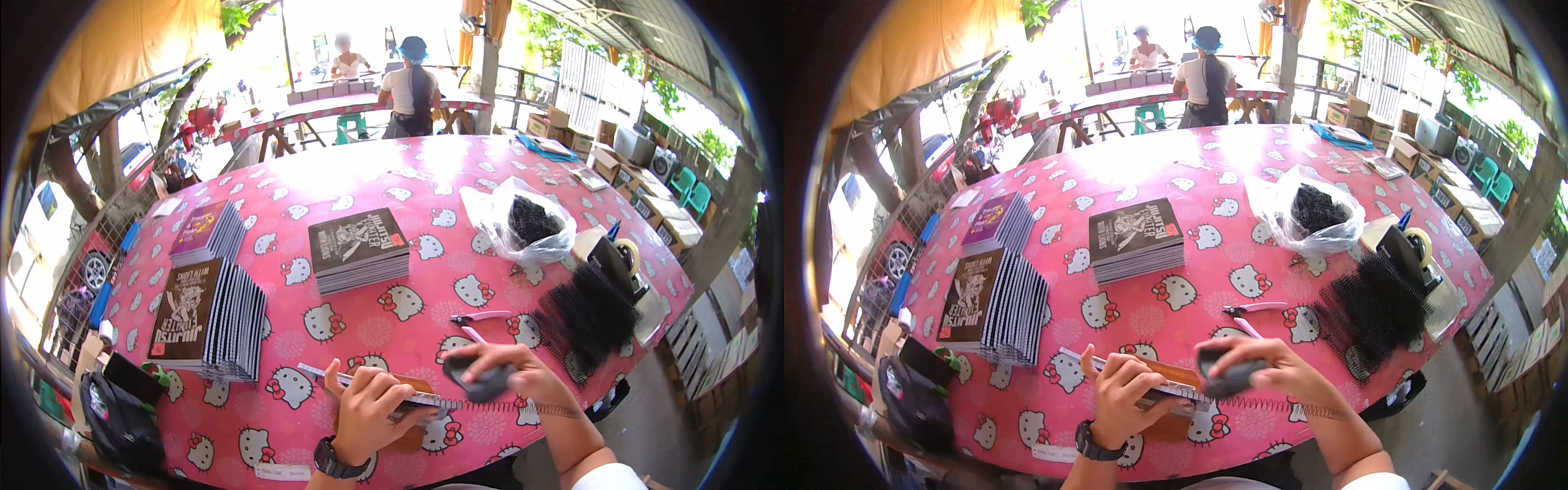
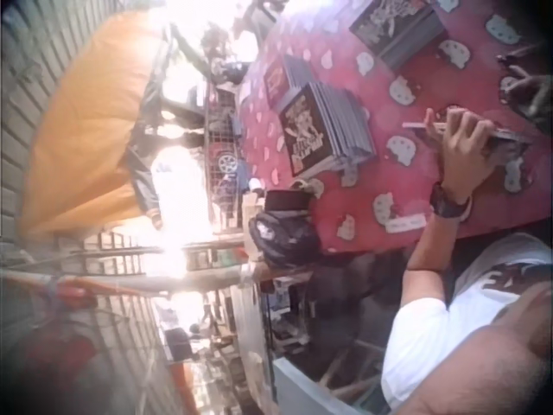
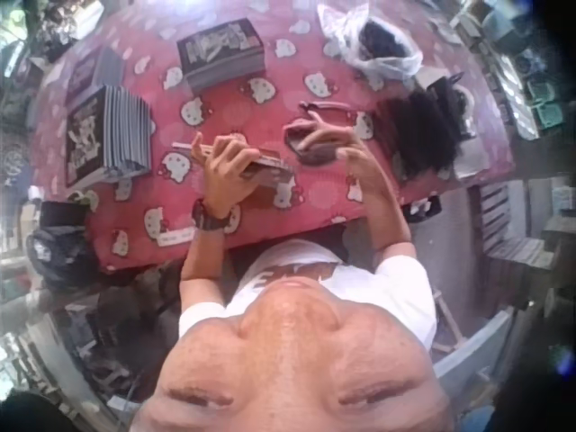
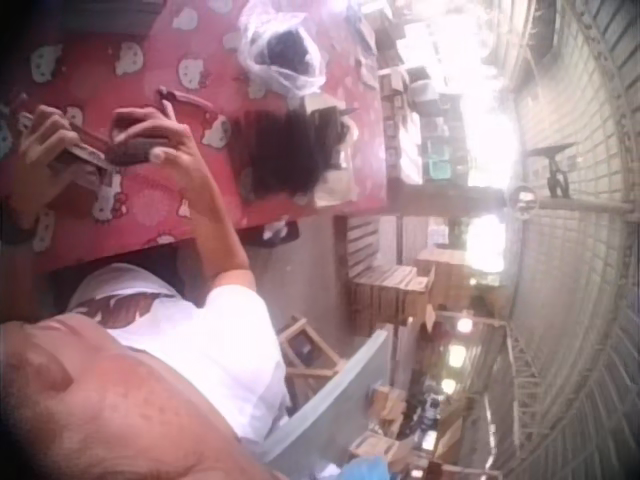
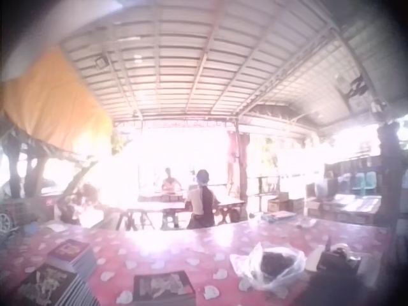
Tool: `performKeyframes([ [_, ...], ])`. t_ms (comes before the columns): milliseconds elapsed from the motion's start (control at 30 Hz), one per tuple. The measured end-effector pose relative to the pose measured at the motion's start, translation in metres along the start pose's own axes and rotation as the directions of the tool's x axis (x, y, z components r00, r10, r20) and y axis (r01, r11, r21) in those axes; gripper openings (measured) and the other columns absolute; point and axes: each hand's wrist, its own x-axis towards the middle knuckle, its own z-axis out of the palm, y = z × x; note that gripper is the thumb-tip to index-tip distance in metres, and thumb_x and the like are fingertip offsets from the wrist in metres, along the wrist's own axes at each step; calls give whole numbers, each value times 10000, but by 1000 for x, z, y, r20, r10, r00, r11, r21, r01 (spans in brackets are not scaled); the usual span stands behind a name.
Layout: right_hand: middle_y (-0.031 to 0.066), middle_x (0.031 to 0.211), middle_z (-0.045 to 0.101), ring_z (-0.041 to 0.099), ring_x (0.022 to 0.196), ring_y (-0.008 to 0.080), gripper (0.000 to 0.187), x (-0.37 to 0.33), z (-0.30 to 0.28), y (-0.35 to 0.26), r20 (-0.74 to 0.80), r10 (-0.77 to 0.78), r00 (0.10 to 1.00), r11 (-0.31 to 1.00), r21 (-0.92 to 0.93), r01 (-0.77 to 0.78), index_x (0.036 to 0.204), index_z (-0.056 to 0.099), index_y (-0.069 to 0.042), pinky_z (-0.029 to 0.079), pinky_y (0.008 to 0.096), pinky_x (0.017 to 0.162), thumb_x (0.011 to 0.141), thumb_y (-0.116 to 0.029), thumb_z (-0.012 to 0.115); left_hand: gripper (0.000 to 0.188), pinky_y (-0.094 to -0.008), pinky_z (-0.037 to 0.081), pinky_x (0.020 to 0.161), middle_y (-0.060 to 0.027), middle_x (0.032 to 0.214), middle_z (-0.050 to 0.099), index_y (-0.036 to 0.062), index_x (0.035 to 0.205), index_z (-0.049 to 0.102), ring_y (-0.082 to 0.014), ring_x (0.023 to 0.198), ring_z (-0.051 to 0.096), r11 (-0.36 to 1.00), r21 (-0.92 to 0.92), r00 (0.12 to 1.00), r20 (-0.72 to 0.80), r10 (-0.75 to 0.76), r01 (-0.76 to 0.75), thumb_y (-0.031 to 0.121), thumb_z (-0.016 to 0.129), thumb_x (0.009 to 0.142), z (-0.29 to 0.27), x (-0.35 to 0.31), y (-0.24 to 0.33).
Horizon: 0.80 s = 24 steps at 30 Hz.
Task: The person binds booklets by inserting a spiral coil through pre-punched holes, turning the coil through the length of the booklet, and then trimming and crimping the ends of the coil with pliers.
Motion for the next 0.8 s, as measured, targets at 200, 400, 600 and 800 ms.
performKeyframes([
  [200, 194, 1231, 535, 510, 1099, 290, 391, 7, -9, -4, -44, 60, 997, 945, -318, -71, 992, 692, -62, 344, 409, 967, 738, -358, 705, 301, -509, 76, 1059, 75, 702, 540, 214, 756, 645, -134, 822, 546, 999, 26, 999, -46, 26, -25, 405, 799, 581, 7, -3, -2],
  [400, 202, 1252, 518, 491, 1110, 280, 505, 24, -8, 1, -68, 136, 988, 725, -673, -146, 1008, 690, -70, 373, 374, 938, 678, -449, 736, 371, -419, 342, 954, 13, 846, 592, 145, 878, 639, -217, 906, 552, 997, 78, 993, -120, 5, 4, 360, 793, 617, -2, -5, -4],
  [600, 201, 1228, 530, 497, 1086, 286, 432, 25, 2, -1, 24, 68, 997, 978, -201, -62, 970, 694, -68, 381, 392, 918, 688, -392, 732, 435, -378, 440, 763, -10, 819, 580, 109, 842, 602, -257, 876, 529, 999, -54, 979, -203, -17, 6, 345, 831, 556, 0, -10, -23],
  [800, 203, 1227, 543, 503, 1124, 293, 424, 32, 24, -9, 75, 71, 995, 993, -99, -64, 985, 683, -44, 339, 404, 970, 724, -378, 699, 426, -394, 428, 798, -21, 809, 575, 111, 819, 606, -270, 880, 530, 998, -39, 975, -215, -51, 43, 365, 825, 557, -3, -13, -26],
])
